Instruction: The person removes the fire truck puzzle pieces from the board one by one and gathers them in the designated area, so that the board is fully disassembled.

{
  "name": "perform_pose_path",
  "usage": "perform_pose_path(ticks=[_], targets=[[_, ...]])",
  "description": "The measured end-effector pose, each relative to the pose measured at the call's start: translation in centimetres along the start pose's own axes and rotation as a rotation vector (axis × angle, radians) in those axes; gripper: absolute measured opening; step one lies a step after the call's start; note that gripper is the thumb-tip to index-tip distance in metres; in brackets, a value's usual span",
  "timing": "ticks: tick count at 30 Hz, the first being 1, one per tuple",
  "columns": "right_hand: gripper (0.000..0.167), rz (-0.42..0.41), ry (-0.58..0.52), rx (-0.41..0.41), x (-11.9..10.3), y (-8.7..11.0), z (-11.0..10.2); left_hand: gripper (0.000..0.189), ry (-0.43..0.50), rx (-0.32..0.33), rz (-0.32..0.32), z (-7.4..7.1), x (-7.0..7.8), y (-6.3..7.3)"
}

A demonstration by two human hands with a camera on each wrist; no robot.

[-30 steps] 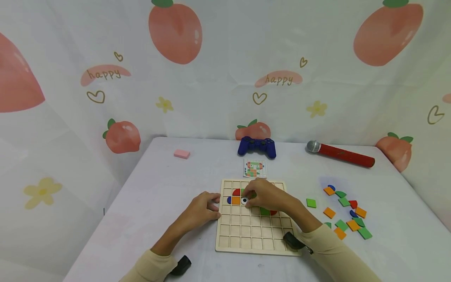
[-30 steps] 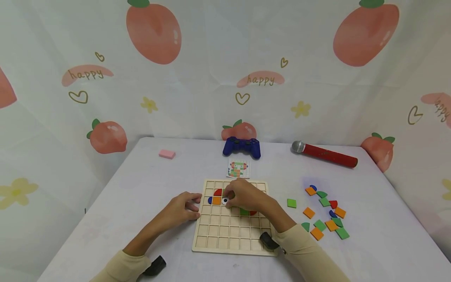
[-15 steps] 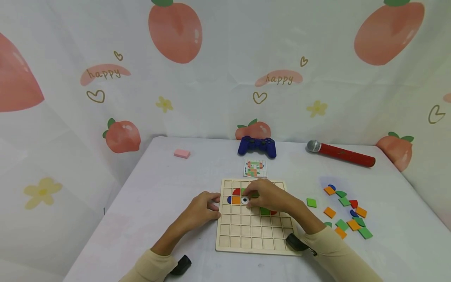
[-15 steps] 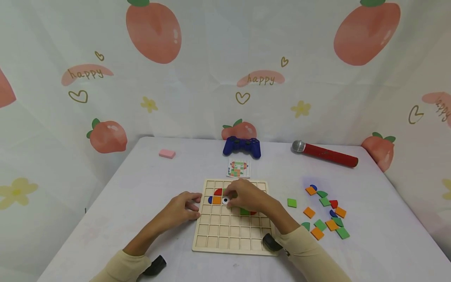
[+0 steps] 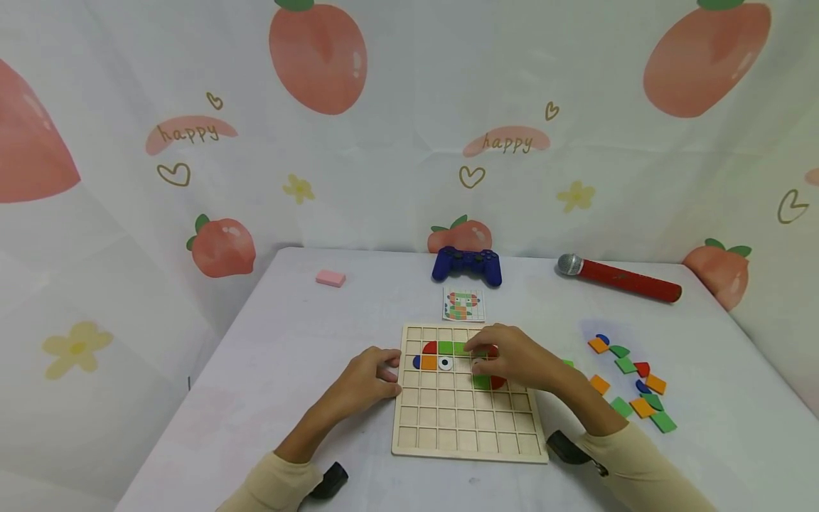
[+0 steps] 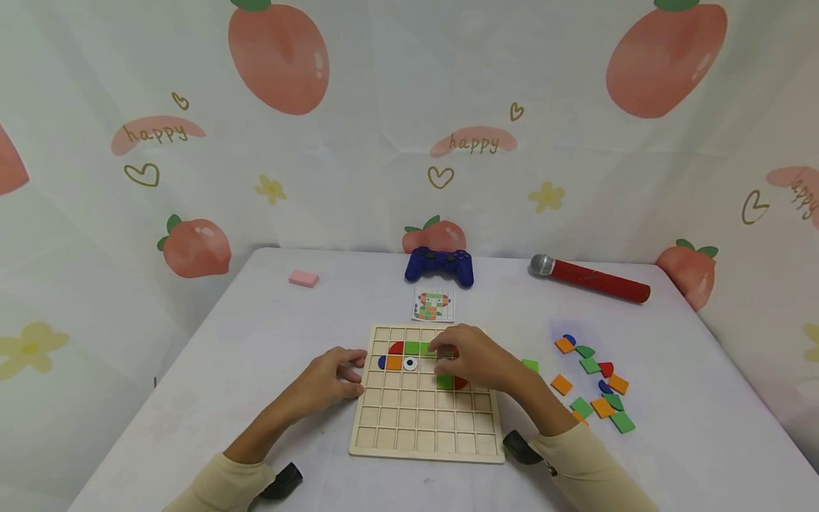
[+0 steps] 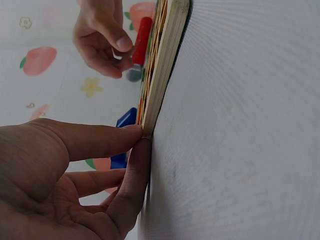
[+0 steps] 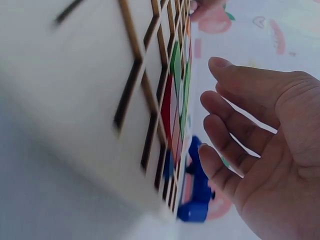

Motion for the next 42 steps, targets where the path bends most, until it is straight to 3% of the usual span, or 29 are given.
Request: perform_pose_path(ticks=[19,30,37,42], targets=[[0.033,0.174,0.099,0.176,6.4,7.2,-6.1,0.062,-0.020,-0.007,0.009,-0.2,0.1,0.0],[0.038,0.327,0.148,0.204,11.5,12.6,-9.1,0.061,-0.011,-0.013,0.004,0.0,0.1,0.0],[0.047,0.470,0.125,0.162,15.6,15.3,-10.4,0.061,-0.002,-0.014,0.003,0.0,0.0,0.0],[0.051,0.513,0.116,0.131,17.5,16.3,-10.9,0.061,-0.006,-0.015,0.009,0.0,0.1,0.0]])
Point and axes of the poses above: each hand's wrist, its own y-axis away from the middle knuckle, its own z-axis out of the palm, x = y × z, the point moved 9 cm from there along -y, towards the middle knuckle, and after that the axes turned 3 degrees about y, right-handed, at the moved point
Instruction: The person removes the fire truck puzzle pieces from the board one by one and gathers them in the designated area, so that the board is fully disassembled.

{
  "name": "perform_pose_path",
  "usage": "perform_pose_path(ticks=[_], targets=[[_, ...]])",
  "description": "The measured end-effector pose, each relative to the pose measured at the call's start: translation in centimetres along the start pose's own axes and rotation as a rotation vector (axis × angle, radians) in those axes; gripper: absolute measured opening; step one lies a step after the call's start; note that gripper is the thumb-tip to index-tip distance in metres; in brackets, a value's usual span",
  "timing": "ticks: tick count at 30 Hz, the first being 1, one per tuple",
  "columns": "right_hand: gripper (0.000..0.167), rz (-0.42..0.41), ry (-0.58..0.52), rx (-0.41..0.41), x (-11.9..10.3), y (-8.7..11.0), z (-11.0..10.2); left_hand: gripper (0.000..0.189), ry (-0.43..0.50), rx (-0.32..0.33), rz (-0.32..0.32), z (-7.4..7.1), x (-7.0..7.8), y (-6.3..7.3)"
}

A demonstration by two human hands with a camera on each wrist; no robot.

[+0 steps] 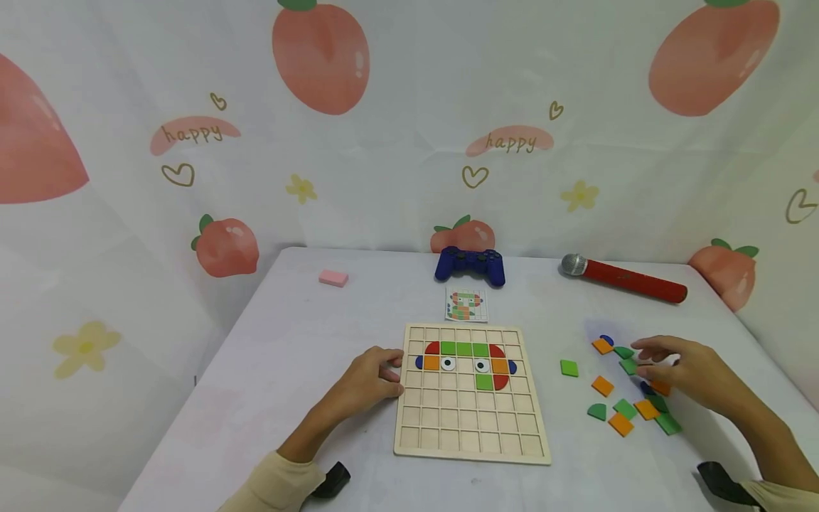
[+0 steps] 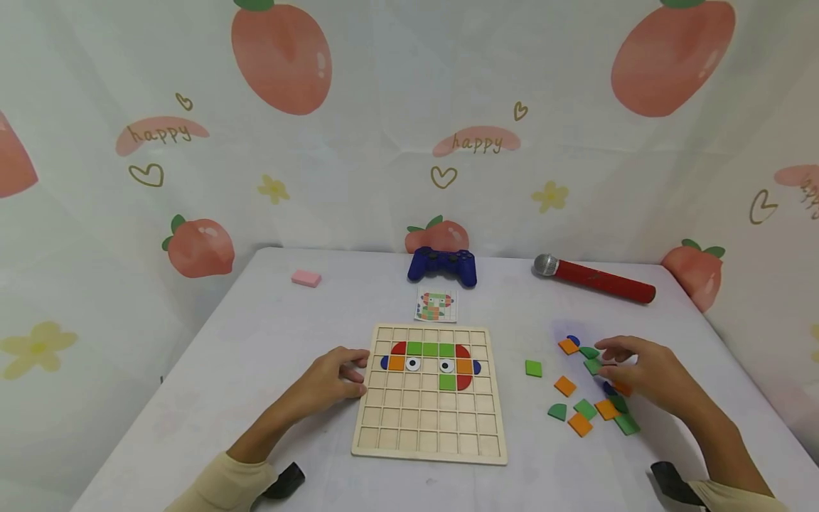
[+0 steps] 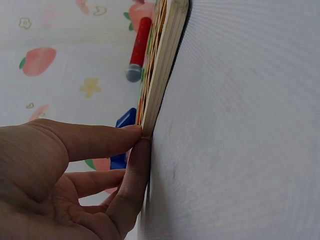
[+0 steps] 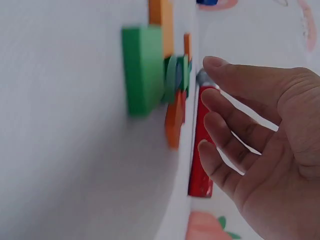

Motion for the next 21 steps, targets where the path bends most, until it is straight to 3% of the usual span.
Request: perform_pose_path(ticks=[7,21], targets=[[0.050,0.025,0.000,-0.017,1.6,0.0,0.0,0.061,-0.003,-0.001,-0.003,0.0,0.0,0.0],[0.047,0.028,0.005,-0.030,2.1,-0.4,0.1,0.061,-0.008,0.007,-0.005,0.1,0.0,0.0]])
Point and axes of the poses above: each hand's wrist, its own y-axis away from the middle knuckle, its own z-axis out of the palm, x = y × z, the point moved 9 cm from there along -y, towards the middle knuckle, and after that the axes turned 3 degrees about y, right-handed, at the moved point
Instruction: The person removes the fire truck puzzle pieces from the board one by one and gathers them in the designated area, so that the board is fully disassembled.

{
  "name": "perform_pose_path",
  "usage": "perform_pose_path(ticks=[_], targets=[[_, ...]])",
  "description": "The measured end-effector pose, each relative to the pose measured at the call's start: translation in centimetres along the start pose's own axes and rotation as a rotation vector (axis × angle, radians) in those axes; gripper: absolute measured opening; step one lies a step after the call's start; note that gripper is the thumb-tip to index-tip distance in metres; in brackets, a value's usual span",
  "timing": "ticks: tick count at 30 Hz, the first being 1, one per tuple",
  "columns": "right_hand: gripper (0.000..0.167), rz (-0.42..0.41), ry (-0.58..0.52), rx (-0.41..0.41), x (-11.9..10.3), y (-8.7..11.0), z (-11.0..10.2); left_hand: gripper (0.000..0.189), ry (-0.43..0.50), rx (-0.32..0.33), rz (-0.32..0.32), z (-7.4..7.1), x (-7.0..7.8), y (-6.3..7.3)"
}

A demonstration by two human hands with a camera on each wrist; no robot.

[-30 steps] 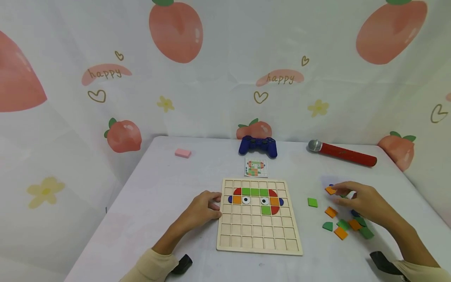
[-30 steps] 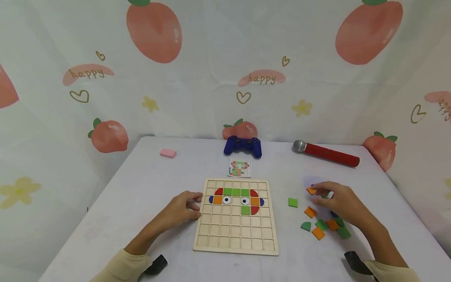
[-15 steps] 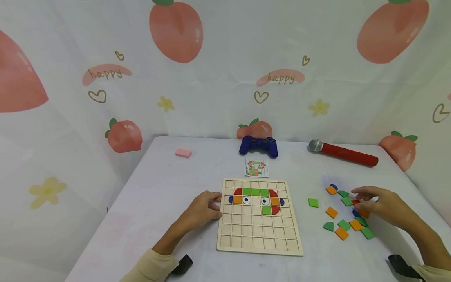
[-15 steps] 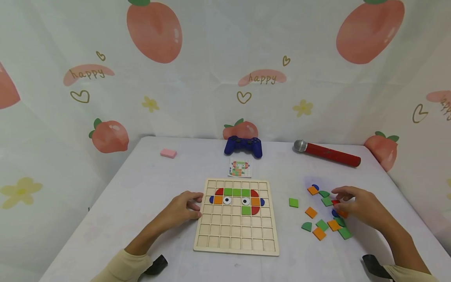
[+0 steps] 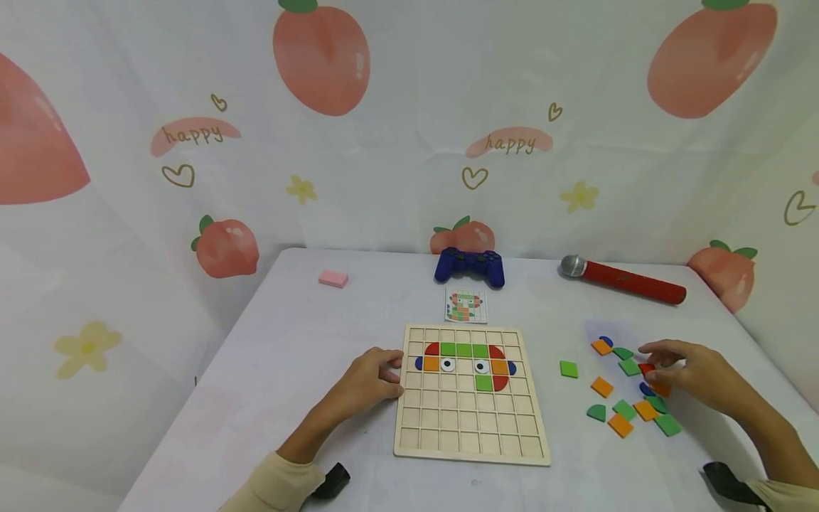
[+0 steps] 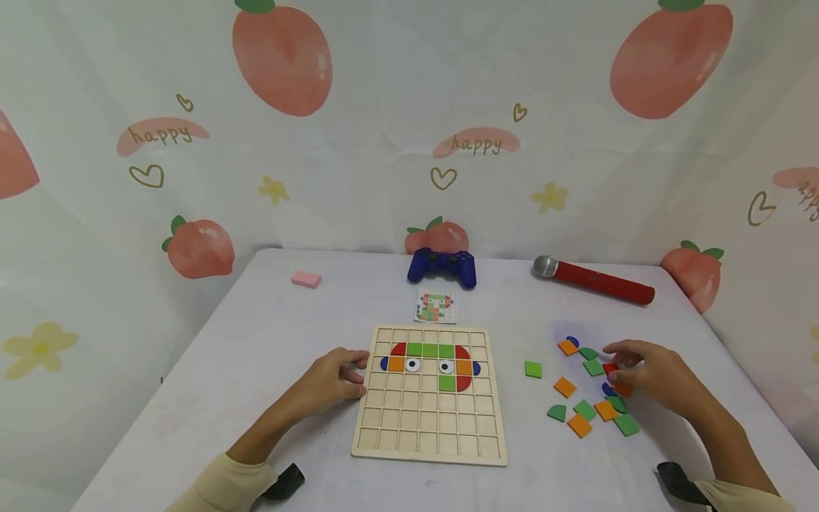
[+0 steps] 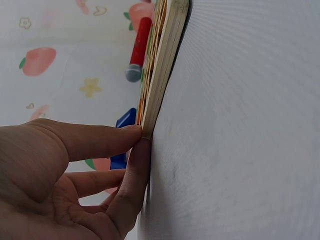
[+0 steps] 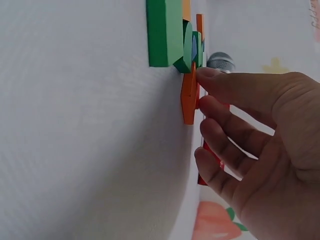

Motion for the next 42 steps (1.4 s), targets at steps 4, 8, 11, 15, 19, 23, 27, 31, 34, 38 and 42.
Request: perform_pose_path(ticks=[4,8,11,15,19,23,27,31,34,38,42], targets=[[0.047,0.033,0.015,-0.010,0.3,-0.3,0.1,0.062,0.001,0.001,0.002,0.0,0.0,0.0],[0.048,0.047,0.011,-0.026,0.5,-0.4,0.2,0.061,0.004,-0.001,0.003,0.0,0.0,0.0],[0.048,0.049,0.008,-0.025,0.5,-0.2,0.1,0.061,0.002,-0.003,0.003,0.0,0.0,0.1],[0.047,0.042,0.016,-0.010,0.6,0.0,0.0,0.061,-0.005,-0.004,0.006,0.0,0.1,0.1],[0.046,0.042,0.018,-0.007,0.9,0.1,0.0,0.061,-0.003,-0.003,0.009,0.0,0.1,0.1],[0.043,0.050,0.022,-0.010,1.2,0.0,0.0,0.061,0.001,-0.001,0.006,0.0,0.0,0.0],[0.046,0.061,0.021,-0.023,1.6,-0.2,0.0,0.061,0.001,-0.001,0.002,0.0,0.0,0.0],[0.047,0.067,0.015,-0.033,1.7,-0.3,0.1,0.062,0.001,-0.001,0.001,0.0,-0.1,0.0],[0.044,0.064,0.019,-0.032,1.6,-0.4,0.1,0.062,0.002,0.000,-0.001,0.0,-0.1,0.0],[0.043,0.052,0.027,-0.020,1.5,-0.5,0.0,0.062,0.004,0.000,0.003,0.0,0.0,0.0],[0.044,0.046,0.023,0.007,1.3,-0.4,-0.2,0.061,0.004,0.002,0.007,-0.1,0.0,0.0]])
Point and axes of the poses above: each hand's wrist, its own y-axis away from the middle knuckle, its own z-axis out of the palm, x = y × z, the point moved 9 cm from there along -y, towards the middle knuckle, and after that the axes turned 3 degrees about y, right-handed, at the moved point
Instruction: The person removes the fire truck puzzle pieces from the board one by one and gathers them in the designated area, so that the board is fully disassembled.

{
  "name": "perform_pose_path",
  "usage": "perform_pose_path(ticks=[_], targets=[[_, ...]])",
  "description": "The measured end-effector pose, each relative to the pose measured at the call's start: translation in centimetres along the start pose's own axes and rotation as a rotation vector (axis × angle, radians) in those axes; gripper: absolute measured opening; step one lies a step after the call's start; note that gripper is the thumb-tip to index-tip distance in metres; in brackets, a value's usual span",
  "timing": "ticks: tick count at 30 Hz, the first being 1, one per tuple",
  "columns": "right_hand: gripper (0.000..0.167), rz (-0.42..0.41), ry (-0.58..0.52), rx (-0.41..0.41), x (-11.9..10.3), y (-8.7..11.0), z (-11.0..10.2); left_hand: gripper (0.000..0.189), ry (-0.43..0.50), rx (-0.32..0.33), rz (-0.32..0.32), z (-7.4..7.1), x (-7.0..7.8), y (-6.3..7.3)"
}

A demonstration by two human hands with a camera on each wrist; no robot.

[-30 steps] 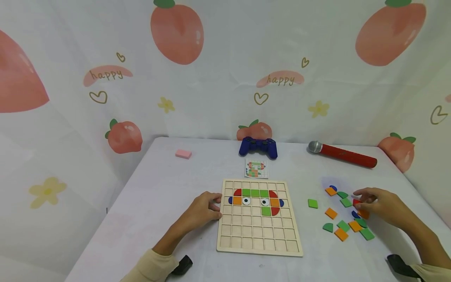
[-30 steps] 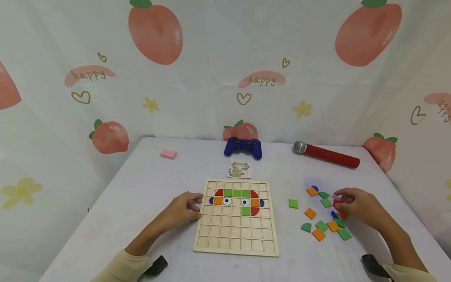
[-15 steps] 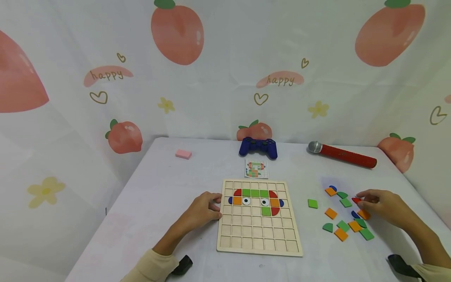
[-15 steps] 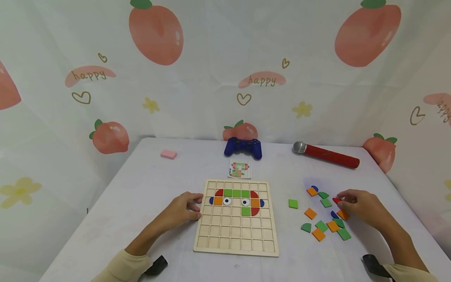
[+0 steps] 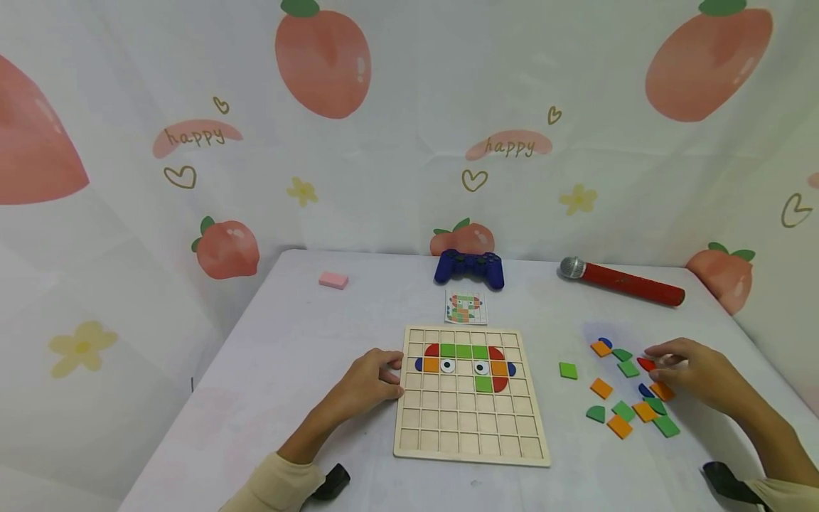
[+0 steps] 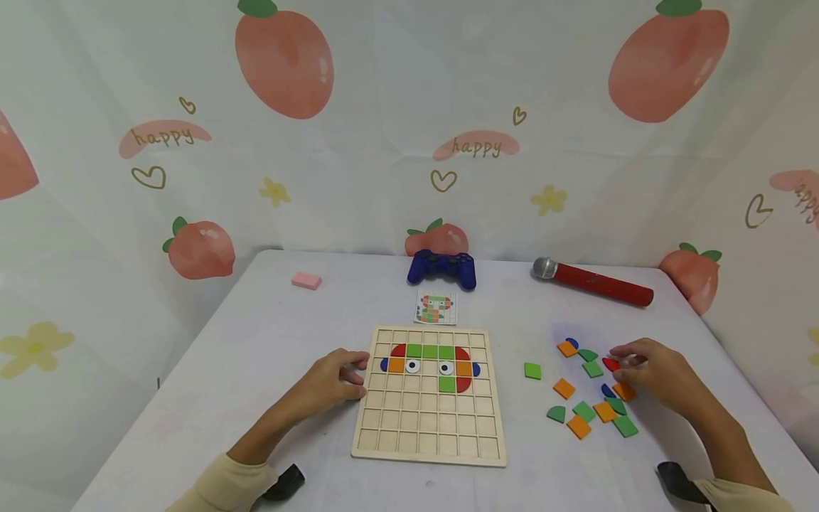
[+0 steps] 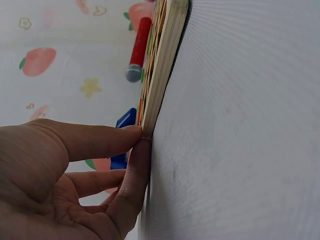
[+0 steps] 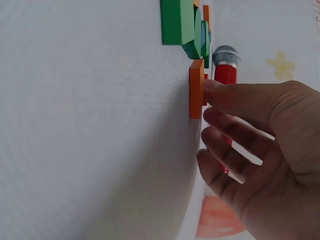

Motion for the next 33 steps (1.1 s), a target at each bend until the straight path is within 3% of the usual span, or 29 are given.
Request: perform_pose_path(ticks=[6,14,24,33], targets=[[0.041,0.004,0.004,-0.014,-0.1,0.1,0.2,0.061,0.001,-0.002,-0.002,0.1,0.0,0.0],[0.052,-0.010,-0.022,-0.029,-1.2,0.3,0.7,0.062,-0.002,-0.007,-0.001,0.1,0.0,0.0],[0.044,-0.134,-0.053,0.053,-6.4,1.1,0.8,0.061,-0.002,-0.002,0.001,0.0,0.1,0.1],[0.035,-0.273,-0.118,0.081,-12.0,1.1,2.3,0.061,-0.007,-0.002,0.005,-0.1,0.2,0.1]])
Point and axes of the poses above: each hand's wrist, its own y-axis away from the middle knuckle, its own z-axis out of the palm, x = y × z, the point moved 9 cm from there along -y, towards the middle knuckle, and after that the axes turned 3 degrees about y, right-handed, at the moved point
